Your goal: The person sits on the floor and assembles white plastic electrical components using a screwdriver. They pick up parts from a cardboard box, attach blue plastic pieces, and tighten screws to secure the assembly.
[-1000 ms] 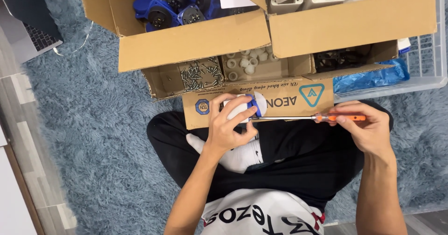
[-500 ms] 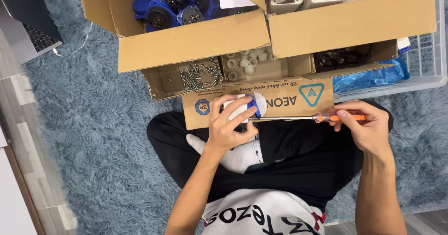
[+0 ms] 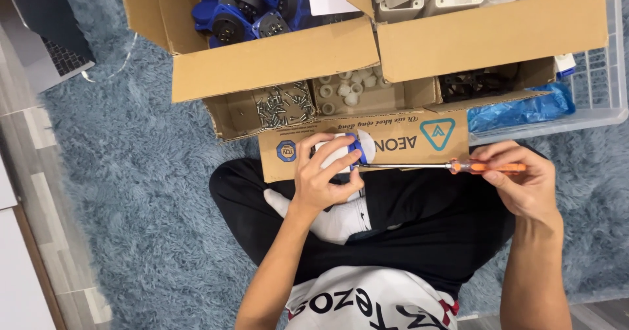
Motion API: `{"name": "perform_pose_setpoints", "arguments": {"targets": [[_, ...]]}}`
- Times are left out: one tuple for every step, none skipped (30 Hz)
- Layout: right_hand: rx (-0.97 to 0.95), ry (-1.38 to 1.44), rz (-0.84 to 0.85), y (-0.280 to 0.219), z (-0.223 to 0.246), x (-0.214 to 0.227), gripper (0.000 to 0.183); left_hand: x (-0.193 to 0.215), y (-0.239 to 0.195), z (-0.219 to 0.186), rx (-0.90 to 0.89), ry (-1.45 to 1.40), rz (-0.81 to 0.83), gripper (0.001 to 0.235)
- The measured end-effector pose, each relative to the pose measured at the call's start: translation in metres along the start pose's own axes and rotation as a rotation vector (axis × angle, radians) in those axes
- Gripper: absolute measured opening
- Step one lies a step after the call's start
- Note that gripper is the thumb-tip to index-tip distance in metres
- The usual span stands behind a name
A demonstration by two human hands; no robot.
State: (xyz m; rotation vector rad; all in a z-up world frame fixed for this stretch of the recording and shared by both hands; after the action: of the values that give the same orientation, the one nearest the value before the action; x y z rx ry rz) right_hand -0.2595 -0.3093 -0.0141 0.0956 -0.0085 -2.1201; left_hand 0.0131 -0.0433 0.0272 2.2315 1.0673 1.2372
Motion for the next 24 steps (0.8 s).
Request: {"name": "perform_pose_setpoints", "arguments": {"targets": [[0.003, 0.003, 0.001, -0.003, 0.002, 0.001, 0.015, 0.000, 0.000, -0.002, -0.002, 0.004, 0.000, 0.033], [0.014, -0.019, -0.005, -0.003, 0.003, 0.001, 0.013, 0.001, 0.001, -0.003, 0.000, 0.014, -0.002, 0.031], [0.026, -0.042, -0.011, -0.004, 0.004, 0.002, 0.011, 0.003, 0.003, -0.004, 0.002, 0.024, -0.003, 0.030], [0.033, -0.034, -0.004, -0.004, 0.006, 0.002, 0.011, 0.003, 0.003, -0.004, -0.001, 0.036, -0.006, 0.030], [0.045, -0.038, 0.003, -0.005, 0.008, 0.003, 0.012, 0.003, 0.004, -0.005, -0.003, 0.036, -0.013, 0.028], [0.057, -0.041, 0.009, -0.005, 0.010, 0.003, 0.012, 0.004, 0.005, -0.006, -0.006, 0.036, -0.021, 0.026], [0.064, -0.034, 0.016, -0.006, 0.011, 0.005, 0.012, 0.004, 0.005, -0.006, -0.009, 0.048, -0.023, 0.026], [0.060, -0.057, 0.007, -0.009, 0.010, 0.007, 0.012, 0.004, 0.004, -0.007, -0.007, 0.062, -0.027, 0.023], [0.056, -0.080, -0.001, -0.011, 0.010, 0.010, 0.012, 0.004, 0.004, -0.007, -0.005, 0.077, -0.031, 0.020], [0.062, -0.076, 0.002, -0.012, 0.010, 0.010, 0.012, 0.005, 0.005, -0.008, -0.009, 0.083, -0.033, 0.020], [0.062, -0.067, 0.002, -0.013, 0.010, 0.009, 0.013, 0.006, 0.006, -0.010, -0.023, 0.099, -0.040, 0.020], [0.060, -0.059, 0.000, -0.014, 0.010, 0.010, 0.015, 0.006, 0.006, -0.012, -0.037, 0.112, -0.046, 0.020], [0.065, -0.057, 0.001, -0.014, 0.007, 0.010, 0.015, 0.008, 0.008, -0.013, -0.041, 0.116, -0.048, 0.020], [0.071, -0.042, -0.004, -0.016, 0.005, 0.010, 0.015, 0.011, 0.008, -0.016, -0.064, 0.125, -0.050, 0.020], [0.077, -0.027, -0.009, -0.017, 0.003, 0.010, 0.015, 0.013, 0.009, -0.019, -0.088, 0.134, -0.052, 0.021], [0.080, -0.026, -0.006, -0.019, 0.001, 0.011, 0.015, 0.019, 0.011, -0.019, -0.089, 0.137, -0.055, 0.021], [0.066, -0.015, -0.046, -0.020, -0.003, 0.013, 0.018, 0.024, 0.014, -0.020, -0.121, 0.140, -0.033, 0.019], [0.051, -0.003, -0.086, -0.022, -0.006, 0.016, 0.021, 0.028, 0.016, -0.021, -0.152, 0.143, -0.011, 0.016], [0.054, -0.002, -0.085, -0.020, -0.005, 0.014, 0.021, 0.037, 0.019, -0.018, -0.154, 0.146, -0.012, 0.016], [0.048, -0.061, -0.108, -0.019, -0.004, 0.014, 0.019, 0.045, 0.022, -0.016, -0.150, 0.147, -0.020, 0.011], [0.042, -0.119, -0.130, -0.018, -0.003, 0.014, 0.017, 0.054, 0.025, -0.013, -0.146, 0.149, -0.029, 0.006], [0.044, -0.120, -0.130, -0.016, -0.004, 0.012, 0.017, 0.065, 0.036, -0.010, -0.148, 0.149, -0.030, 0.006], [0.047, -0.146, -0.153, -0.014, -0.004, 0.012, 0.019, 0.078, 0.046, -0.008, -0.145, 0.188, -0.068, 0.005], [0.050, -0.172, -0.178, -0.013, -0.004, 0.012, 0.020, 0.091, 0.056, -0.006, -0.144, 0.225, -0.106, 0.006]]}}
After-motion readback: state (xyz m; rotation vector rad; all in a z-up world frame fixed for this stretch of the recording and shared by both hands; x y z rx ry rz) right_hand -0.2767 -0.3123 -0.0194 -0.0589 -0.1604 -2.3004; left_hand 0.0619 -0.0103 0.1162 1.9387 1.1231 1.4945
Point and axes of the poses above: each hand's wrist, its own y-axis towards the middle knuckle, its own x-axis out of the back of the hand, z = x × y, the point moved 5 cm from there along y, towards the middle knuckle, and after that the axes turned 3 degrees about z, right-handed, at the moved point
